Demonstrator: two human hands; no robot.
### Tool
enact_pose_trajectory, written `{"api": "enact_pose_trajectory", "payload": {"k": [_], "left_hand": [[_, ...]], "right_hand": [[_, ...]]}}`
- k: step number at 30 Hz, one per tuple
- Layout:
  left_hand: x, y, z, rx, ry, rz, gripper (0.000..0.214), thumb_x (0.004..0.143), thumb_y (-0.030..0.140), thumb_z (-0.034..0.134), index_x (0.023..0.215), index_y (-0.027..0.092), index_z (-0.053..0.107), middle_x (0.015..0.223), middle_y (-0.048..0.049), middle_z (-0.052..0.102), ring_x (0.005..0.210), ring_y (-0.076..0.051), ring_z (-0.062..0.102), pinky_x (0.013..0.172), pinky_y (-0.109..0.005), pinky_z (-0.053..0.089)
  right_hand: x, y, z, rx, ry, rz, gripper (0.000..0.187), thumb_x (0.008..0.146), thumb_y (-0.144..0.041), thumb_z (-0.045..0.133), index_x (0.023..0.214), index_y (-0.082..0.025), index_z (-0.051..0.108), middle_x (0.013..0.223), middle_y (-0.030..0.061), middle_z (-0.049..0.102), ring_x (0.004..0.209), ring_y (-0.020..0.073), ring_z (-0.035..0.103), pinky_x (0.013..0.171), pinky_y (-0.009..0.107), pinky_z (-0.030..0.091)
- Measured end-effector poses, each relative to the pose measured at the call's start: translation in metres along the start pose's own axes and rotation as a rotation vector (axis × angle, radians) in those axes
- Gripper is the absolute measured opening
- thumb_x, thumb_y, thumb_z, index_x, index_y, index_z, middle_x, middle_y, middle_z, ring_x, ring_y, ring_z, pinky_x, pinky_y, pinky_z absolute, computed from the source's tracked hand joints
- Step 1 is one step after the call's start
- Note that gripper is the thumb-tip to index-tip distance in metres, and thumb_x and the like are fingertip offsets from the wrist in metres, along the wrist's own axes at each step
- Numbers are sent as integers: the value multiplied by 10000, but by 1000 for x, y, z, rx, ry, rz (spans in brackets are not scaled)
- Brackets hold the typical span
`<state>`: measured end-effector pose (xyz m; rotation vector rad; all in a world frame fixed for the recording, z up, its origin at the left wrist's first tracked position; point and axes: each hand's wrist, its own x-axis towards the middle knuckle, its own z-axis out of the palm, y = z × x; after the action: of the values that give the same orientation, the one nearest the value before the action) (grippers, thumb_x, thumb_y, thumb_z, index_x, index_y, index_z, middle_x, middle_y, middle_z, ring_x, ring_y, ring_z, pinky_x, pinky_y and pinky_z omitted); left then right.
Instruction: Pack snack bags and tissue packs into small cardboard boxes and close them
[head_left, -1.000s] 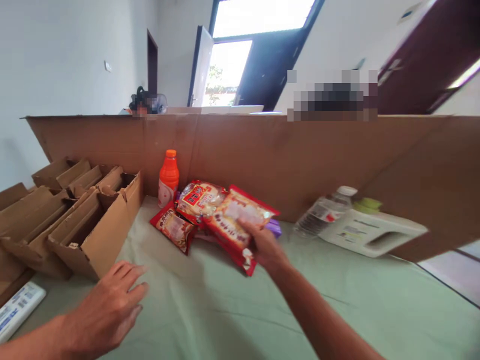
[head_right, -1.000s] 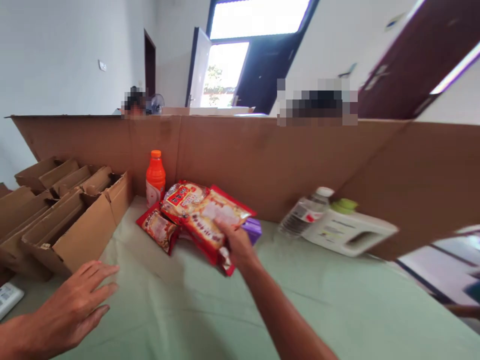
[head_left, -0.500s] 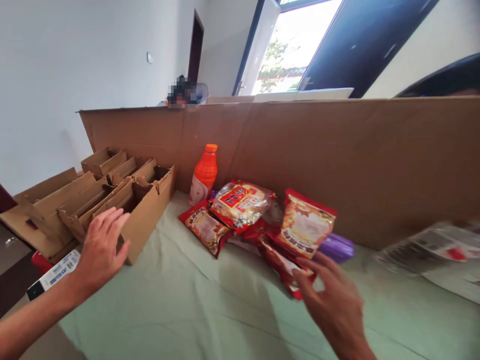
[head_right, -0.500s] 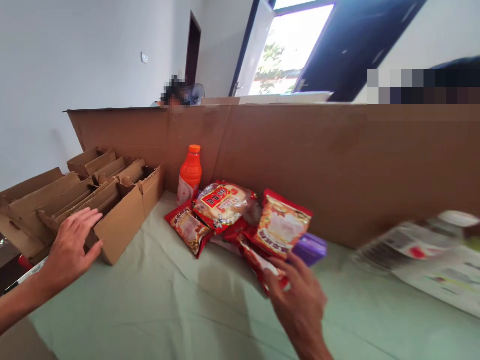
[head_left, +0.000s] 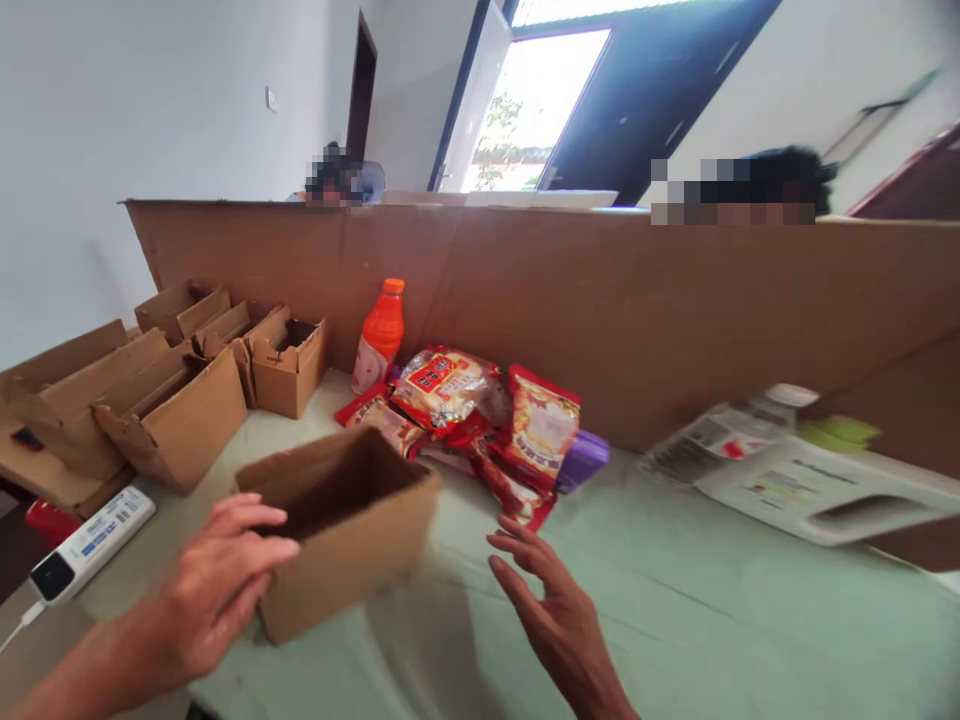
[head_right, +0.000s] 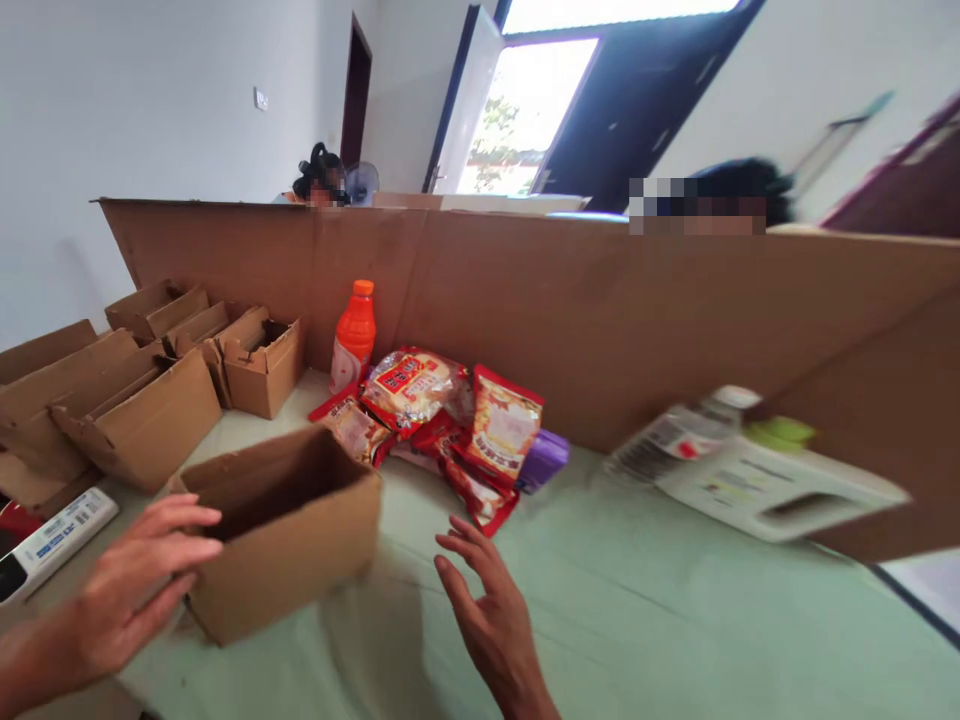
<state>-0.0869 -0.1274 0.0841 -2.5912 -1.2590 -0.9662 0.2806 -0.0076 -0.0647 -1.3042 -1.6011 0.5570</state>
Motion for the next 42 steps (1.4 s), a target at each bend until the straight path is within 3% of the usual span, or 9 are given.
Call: {"api": "enact_pose_trajectory", "payload": {"k": [2, 5, 8, 13, 19, 29, 35, 39, 42], "left_hand": [[-6, 16, 8, -91, -46, 74, 488, 864, -43, 469, 1289, 184, 542, 1131, -67, 697, 1305, -196, 517, 1171, -408, 368], [-17, 27, 20, -124, 52, 34, 641, 857, 33, 608, 1445, 203, 418, 1407, -113, 539, 1405, -259, 415, 1182, -470, 354], [-30, 21, 36, -181, 149, -194, 827, 852, 274, 731, 1541, 269, 275, 1587, -135, 314, 1459, -315, 342, 1177, -520, 361], [-43, -5, 82, -448, -33, -558, 1038, 768, 699, 676, 1577, 299, 164, 1632, -175, 244, 1455, -417, 342, 1142, -643, 352], [-36, 3, 145, -720, -20, -595, 1185, 664, 844, 620, 1586, 235, 191, 1412, -209, 565, 1275, -444, 562, 1036, -614, 497], [13, 36, 173, -712, 23, -479, 1098, 763, 758, 623, 1593, 236, 129, 1540, -187, 433, 1414, -387, 433, 1107, -549, 457], [-7, 29, 188, -597, -66, -674, 1016, 712, 775, 656, 1492, 181, 392, 1235, -197, 666, 1249, -414, 586, 1086, -664, 404], [-15, 24, 185, -564, -146, -665, 815, 732, 760, 637, 1324, 202, 596, 1137, -163, 714, 1187, -392, 629, 1036, -612, 482], [-13, 17, 187, -507, -123, -653, 894, 709, 820, 593, 1349, 196, 579, 1092, -166, 723, 1160, -410, 641, 987, -615, 515]], "right_hand": [[-16, -4, -9, 85, -27, 103, 445, 772, -631, 660, 947, -237, 768, 1229, 125, 701, 1074, 300, 674, 884, 439, 563], [-43, -13, -23, 230, -57, 260, 516, 694, -663, 732, 976, -232, 771, 1148, 114, 739, 999, 318, 698, 778, 394, 592], [-67, -24, -32, 322, -56, 411, 549, 664, -669, 761, 1005, -238, 765, 1145, 101, 747, 1036, 338, 688, 769, 378, 594], [-104, -35, -29, 352, 91, 537, 607, 787, -691, 637, 1157, -217, 714, 1180, 107, 734, 1079, 316, 677, 844, 380, 577], [-150, -9, 0, 220, 114, 547, 625, 937, -668, 412, 1349, -252, 631, 1416, 67, 605, 1322, 333, 534, 1010, 441, 517], [-81, -1, -33, 217, 226, 341, 675, 967, -625, 386, 1499, -218, 470, 1374, 69, 635, 1387, 296, 461, 1131, 471, 384], [-90, 6, -29, 201, 138, 543, 715, 911, -709, 411, 1335, -186, 651, 1260, 106, 702, 1375, 329, 465, 1116, 482, 400], [-96, 3, -29, 279, 108, 561, 671, 910, -681, 449, 1337, -204, 651, 1309, 103, 676, 1401, 311, 441, 1149, 465, 368], [-91, 0, -35, 326, 48, 548, 619, 904, -661, 477, 1296, -227, 681, 1250, 92, 710, 1287, 303, 562, 1089, 431, 442]]}}
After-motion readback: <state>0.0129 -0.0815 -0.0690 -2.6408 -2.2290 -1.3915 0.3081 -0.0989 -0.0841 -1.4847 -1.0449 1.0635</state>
